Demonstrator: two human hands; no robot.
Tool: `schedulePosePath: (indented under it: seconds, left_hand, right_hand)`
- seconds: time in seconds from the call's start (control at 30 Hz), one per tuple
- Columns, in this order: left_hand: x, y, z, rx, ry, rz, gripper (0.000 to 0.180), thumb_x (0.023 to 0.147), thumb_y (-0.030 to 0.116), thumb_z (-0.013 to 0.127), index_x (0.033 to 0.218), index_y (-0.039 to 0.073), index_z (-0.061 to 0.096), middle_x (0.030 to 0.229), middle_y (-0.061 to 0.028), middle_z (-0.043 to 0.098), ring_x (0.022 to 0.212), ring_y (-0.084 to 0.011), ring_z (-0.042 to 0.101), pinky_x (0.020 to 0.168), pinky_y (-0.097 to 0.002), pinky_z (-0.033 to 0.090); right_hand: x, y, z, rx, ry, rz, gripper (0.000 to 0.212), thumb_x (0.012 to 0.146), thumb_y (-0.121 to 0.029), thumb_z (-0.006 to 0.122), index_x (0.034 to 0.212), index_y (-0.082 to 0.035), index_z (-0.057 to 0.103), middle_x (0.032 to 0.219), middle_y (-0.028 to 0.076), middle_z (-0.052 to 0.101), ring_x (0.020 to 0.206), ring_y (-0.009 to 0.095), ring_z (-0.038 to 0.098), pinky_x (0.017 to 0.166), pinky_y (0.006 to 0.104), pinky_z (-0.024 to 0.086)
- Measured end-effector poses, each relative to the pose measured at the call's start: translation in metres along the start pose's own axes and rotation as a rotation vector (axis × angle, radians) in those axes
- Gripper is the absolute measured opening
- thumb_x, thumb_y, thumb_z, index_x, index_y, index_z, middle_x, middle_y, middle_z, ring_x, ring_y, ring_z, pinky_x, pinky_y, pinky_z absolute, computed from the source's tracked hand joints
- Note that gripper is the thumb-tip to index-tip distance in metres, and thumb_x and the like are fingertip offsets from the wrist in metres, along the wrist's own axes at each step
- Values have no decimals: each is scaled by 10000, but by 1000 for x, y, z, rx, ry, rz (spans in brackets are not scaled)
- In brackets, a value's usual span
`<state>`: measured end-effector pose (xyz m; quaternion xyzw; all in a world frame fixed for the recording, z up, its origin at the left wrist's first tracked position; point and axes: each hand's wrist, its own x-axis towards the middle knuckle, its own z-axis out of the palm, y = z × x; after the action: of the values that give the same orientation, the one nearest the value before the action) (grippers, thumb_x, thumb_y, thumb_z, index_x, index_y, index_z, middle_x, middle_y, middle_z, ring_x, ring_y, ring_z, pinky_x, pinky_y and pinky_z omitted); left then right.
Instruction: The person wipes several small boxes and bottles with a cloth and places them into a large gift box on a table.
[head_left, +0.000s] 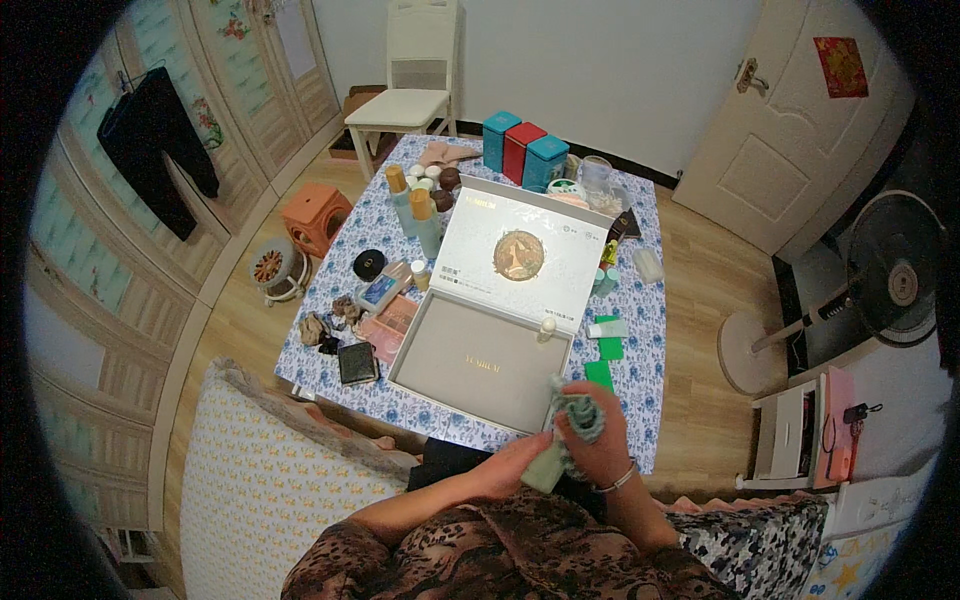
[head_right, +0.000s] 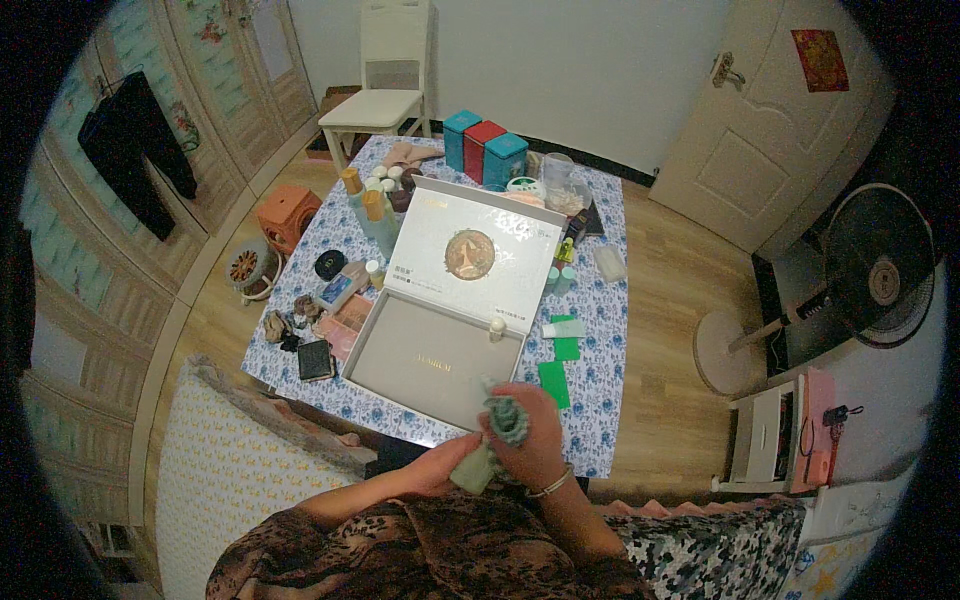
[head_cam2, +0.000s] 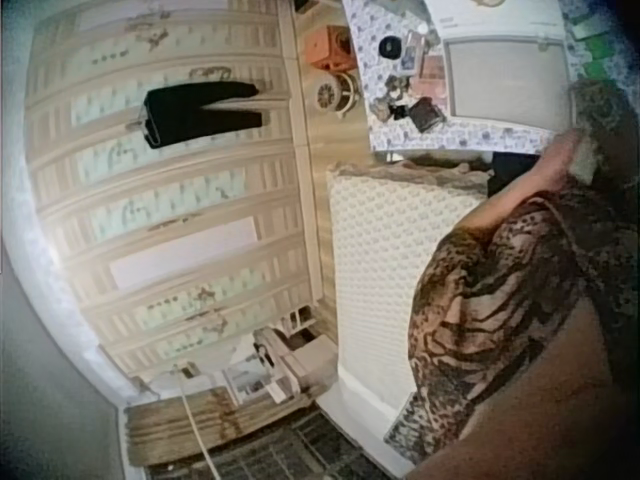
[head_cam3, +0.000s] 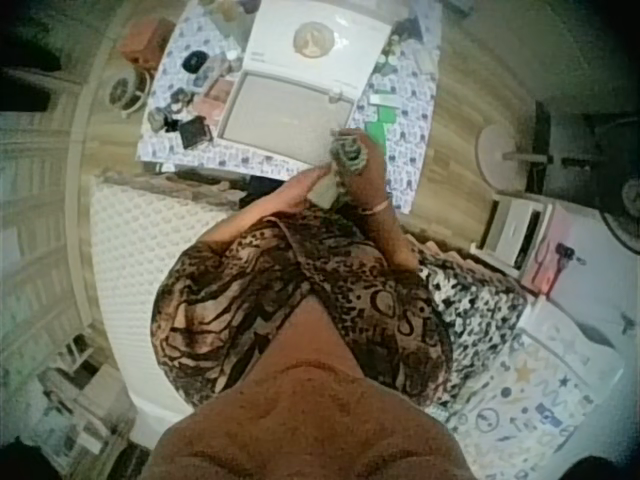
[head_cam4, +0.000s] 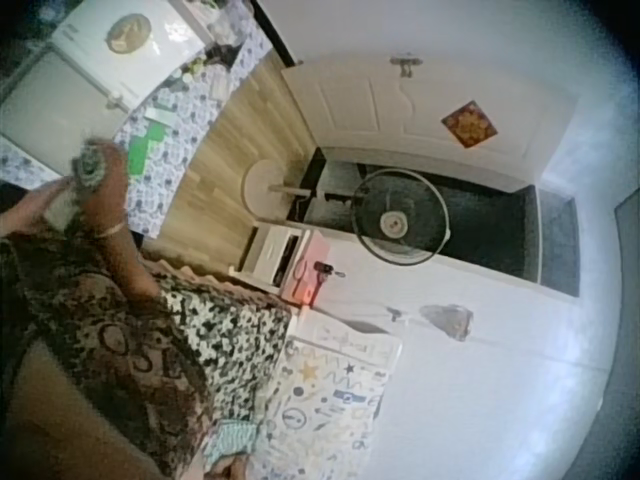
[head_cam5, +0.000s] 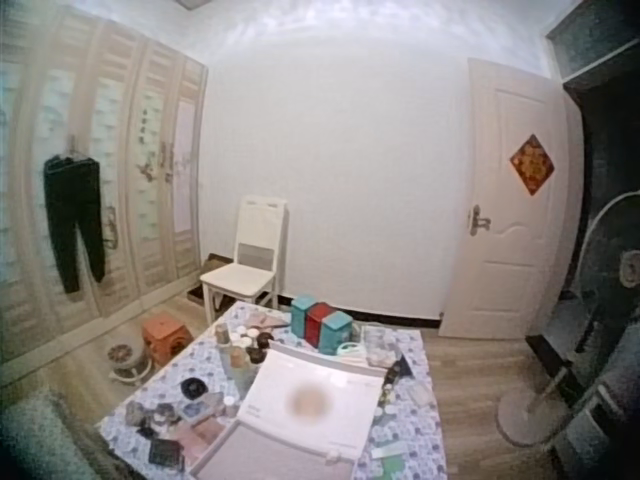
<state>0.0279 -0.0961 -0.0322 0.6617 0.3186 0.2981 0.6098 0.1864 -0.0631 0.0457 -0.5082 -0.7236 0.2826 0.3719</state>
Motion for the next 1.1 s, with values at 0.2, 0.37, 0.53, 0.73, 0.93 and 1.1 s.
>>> schedulePosePath:
  seconds: [0.2, 0.37, 0.53, 0.73, 0.93, 1.1]
  left_hand:
    - [1, 30, -5, -205, -44, -75, 406, 898, 335, 351, 1107, 0, 445, 1064, -95, 523, 939, -220, 515, 797, -321, 418]
    - [7, 25, 3, -391, 106, -252, 436, 847, 309, 491, 1150, 15, 384, 1068, -154, 477, 989, -227, 469, 835, -358, 375]
    - [8, 40, -2, -1, 27, -247, 505, 850, 316, 485, 1212, 16, 299, 1077, -154, 467, 962, -214, 466, 818, -327, 377]
    - [-1, 37, 8, -392, 193, -98, 414, 884, 377, 358, 1017, -1, 465, 892, -156, 531, 801, -199, 505, 720, -333, 407]
    - [5, 19, 1, 96, 25, -60, 472, 874, 428, 310, 839, -11, 480, 723, -208, 512, 683, -307, 517, 608, -375, 392]
    - [4, 32, -3, 169, 249, -66, 495, 828, 483, 375, 779, 3, 488, 614, -204, 495, 612, -379, 510, 518, -398, 387]
  right_hand:
    - [-2, -7, -10, 583, -86, 320, 222, 742, -152, 642, 905, -44, 537, 881, 43, 578, 786, 97, 530, 686, 258, 441]
    - [-1, 1, -1, 420, 96, 240, 196, 722, -112, 661, 853, -28, 543, 794, 45, 600, 747, 102, 558, 652, 247, 452]
    - [0, -3, 5, 353, 195, 137, 178, 741, -129, 650, 851, -43, 540, 777, 27, 575, 713, 98, 542, 631, 244, 445]
    - [3, -8, 10, 782, 343, 285, 164, 770, -149, 624, 876, -62, 534, 754, -10, 528, 667, 98, 493, 600, 241, 414]
    - [-1, -14, 10, 647, 167, 269, 159, 774, -117, 606, 898, -57, 525, 765, -14, 526, 696, 69, 474, 627, 212, 394]
    - [-9, -12, 20, 725, 147, 252, 264, 788, -116, 586, 1015, -47, 470, 876, 20, 531, 809, 100, 500, 717, 253, 419]
